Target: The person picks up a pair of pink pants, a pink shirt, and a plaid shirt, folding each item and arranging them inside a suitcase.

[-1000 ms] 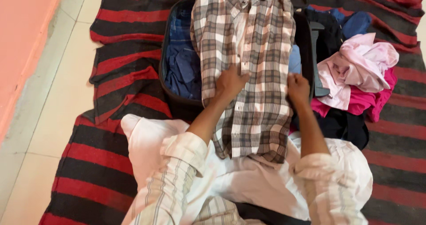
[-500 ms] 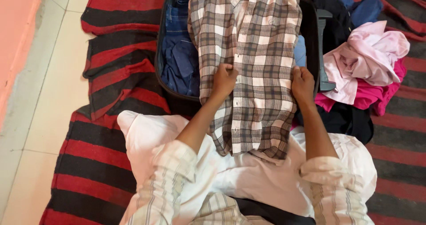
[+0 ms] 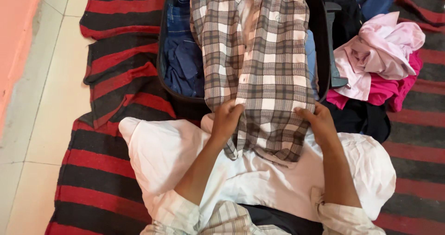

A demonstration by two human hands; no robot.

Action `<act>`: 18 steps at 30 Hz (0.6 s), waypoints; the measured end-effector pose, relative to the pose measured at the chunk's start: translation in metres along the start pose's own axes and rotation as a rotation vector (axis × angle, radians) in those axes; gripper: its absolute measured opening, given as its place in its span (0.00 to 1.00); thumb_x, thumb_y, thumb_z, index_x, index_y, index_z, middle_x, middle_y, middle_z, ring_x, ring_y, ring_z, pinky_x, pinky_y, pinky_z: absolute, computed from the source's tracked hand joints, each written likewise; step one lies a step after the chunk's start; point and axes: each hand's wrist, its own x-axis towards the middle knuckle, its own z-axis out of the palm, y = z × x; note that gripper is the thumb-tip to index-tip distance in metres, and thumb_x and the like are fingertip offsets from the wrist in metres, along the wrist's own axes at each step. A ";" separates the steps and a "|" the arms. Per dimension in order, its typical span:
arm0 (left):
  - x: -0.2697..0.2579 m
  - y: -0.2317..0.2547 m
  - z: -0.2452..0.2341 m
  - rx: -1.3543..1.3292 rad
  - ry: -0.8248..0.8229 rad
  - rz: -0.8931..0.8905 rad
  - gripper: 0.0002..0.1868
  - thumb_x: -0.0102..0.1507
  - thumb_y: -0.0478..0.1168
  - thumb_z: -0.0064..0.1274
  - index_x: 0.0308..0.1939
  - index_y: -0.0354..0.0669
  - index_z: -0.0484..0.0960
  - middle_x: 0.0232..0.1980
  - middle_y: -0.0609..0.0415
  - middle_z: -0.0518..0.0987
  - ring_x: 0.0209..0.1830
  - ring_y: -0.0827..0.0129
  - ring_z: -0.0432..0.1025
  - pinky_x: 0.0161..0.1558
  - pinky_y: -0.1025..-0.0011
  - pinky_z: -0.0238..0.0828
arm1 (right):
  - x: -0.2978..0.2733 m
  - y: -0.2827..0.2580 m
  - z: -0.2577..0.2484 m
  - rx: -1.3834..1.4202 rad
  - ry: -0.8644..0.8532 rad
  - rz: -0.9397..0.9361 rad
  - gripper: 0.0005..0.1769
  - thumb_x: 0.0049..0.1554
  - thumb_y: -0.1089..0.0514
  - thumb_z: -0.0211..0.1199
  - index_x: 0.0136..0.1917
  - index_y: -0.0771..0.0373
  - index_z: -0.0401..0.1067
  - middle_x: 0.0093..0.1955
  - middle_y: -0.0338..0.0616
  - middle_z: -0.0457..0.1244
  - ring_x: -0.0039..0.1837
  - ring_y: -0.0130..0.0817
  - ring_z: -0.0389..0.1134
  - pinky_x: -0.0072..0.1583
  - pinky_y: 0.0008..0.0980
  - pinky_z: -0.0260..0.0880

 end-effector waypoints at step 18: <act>-0.050 -0.018 -0.008 0.120 -0.170 -0.238 0.16 0.65 0.47 0.58 0.42 0.35 0.85 0.25 0.66 0.73 0.23 0.82 0.62 0.25 0.76 0.57 | -0.030 0.003 -0.050 -0.332 0.007 0.204 0.15 0.62 0.55 0.65 0.55 0.69 0.79 0.42 0.34 0.70 0.43 0.20 0.64 0.46 0.25 0.62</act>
